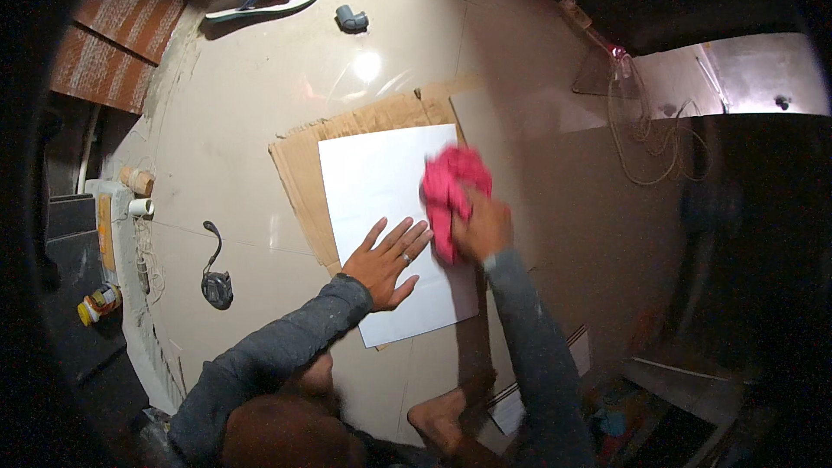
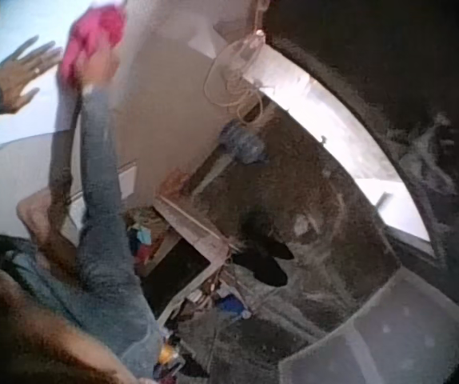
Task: The person measures and marks a white ceramic tile using a metal ruler and a utility knife. They wipe the tile surface with a pink cloth, then score and snap the tile along the marked line. The person repeats the measuring and marking process on the cut tile.
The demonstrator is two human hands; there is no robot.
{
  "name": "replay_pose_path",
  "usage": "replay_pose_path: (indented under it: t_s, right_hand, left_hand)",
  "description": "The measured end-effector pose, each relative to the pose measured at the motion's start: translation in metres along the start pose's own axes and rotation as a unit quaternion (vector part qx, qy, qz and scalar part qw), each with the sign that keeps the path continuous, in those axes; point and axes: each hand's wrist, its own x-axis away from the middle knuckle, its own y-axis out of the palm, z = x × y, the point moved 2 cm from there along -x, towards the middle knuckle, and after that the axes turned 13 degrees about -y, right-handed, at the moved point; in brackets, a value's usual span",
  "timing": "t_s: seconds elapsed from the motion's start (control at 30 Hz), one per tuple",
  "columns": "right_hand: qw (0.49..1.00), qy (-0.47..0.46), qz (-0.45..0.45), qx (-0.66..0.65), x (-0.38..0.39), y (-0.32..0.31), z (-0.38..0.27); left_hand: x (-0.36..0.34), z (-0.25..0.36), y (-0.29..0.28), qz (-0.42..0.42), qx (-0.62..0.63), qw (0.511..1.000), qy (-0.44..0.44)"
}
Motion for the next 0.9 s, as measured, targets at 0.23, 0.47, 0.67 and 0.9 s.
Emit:
replay_pose_path:
  t_s: [0.23,0.47,0.67,0.9]
  right_hand:
    - [0.867,0.131,-0.479,-0.041,0.159,-0.086,-0.004]
    - [0.986,-0.014,0.122,-0.116,-0.021,-0.104,0.003]
    - [0.997,0.039,0.069,-0.021,-0.123,0.016,-0.021]
    - [0.982,-0.035,-0.162,-0.094,0.006,-0.025,0.001]
  left_hand:
    - [-0.001,0.001,0.001,0.002,-0.001,1.000,0.002]
    - [0.002,0.002,0.001,0.009,-0.005,1.000,0.003]
    - [0.000,-0.001,-0.001,0.010,-0.007,1.000,0.011]
    - [0.009,-0.005,-0.008,0.081,0.030,0.995,0.055]
